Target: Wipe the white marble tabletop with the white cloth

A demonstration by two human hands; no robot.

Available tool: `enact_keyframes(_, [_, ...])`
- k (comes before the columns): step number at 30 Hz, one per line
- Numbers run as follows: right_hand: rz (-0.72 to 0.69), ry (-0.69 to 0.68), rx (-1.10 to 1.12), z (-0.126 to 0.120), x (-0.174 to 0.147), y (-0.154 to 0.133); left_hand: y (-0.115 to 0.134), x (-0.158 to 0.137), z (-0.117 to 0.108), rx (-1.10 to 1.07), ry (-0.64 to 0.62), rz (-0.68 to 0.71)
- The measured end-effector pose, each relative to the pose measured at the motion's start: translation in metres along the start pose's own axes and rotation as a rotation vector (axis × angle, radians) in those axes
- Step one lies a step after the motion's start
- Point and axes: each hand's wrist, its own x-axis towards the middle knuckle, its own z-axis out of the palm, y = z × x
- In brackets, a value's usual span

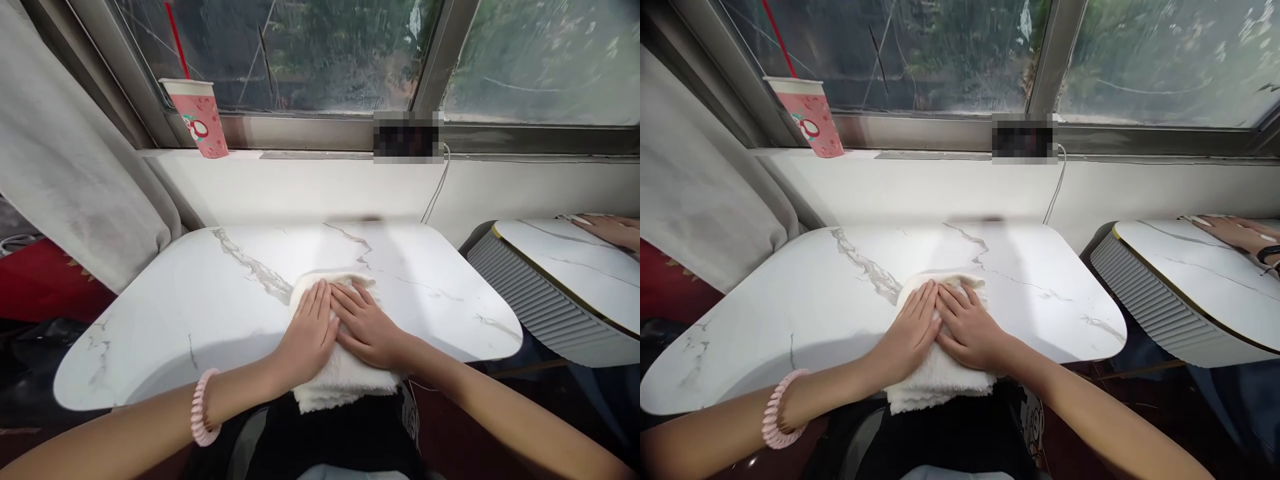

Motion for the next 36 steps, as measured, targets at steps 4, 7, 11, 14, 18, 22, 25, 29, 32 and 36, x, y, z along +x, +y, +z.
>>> enact_keyframes(4, [0.022, 0.0, 0.088, -0.007, -0.006, 0.007, 0.007, 0.002, 0.008, -0.005, 0.032, -0.004])
enact_keyframes(7, [0.009, 0.023, 0.122, -0.009, 0.005, 0.027, 0.002, 0.021, 0.015, -0.01, 0.1, -0.007])
enact_keyframes(11, [0.023, 0.075, 0.115, -0.005, 0.027, 0.069, -0.011, 0.066, 0.013, -0.019, 0.103, -0.025])
enact_keyframes(14, [0.061, 0.114, 0.11, 0.0, 0.047, 0.108, -0.025, 0.108, 0.01, -0.029, 0.099, -0.026])
enact_keyframes(18, [0.097, 0.157, 0.118, 0.002, 0.078, 0.157, -0.042, 0.162, 0.01, -0.02, 0.108, -0.042])
enact_keyframes(22, [0.095, 0.196, 0.128, -0.001, 0.103, 0.195, -0.054, 0.205, 0.014, 0.012, 0.114, -0.07])
enact_keyframes(25, [0.127, 0.208, 0.126, -0.003, 0.114, 0.218, -0.06, 0.23, 0.016, 0.021, 0.138, -0.057])
enact_keyframes(29, [0.208, 0.211, 0.107, -0.004, 0.123, 0.235, -0.065, 0.251, 0.019, 0.029, 0.162, -0.057])
enact_keyframes(32, [0.218, 0.205, 0.069, -0.003, 0.123, 0.236, -0.065, 0.254, 0.021, 0.041, 0.185, -0.064])
enact_keyframes(36, [0.253, 0.179, 0.032, -0.003, 0.111, 0.225, -0.058, 0.243, 0.023, 0.049, 0.192, -0.056])
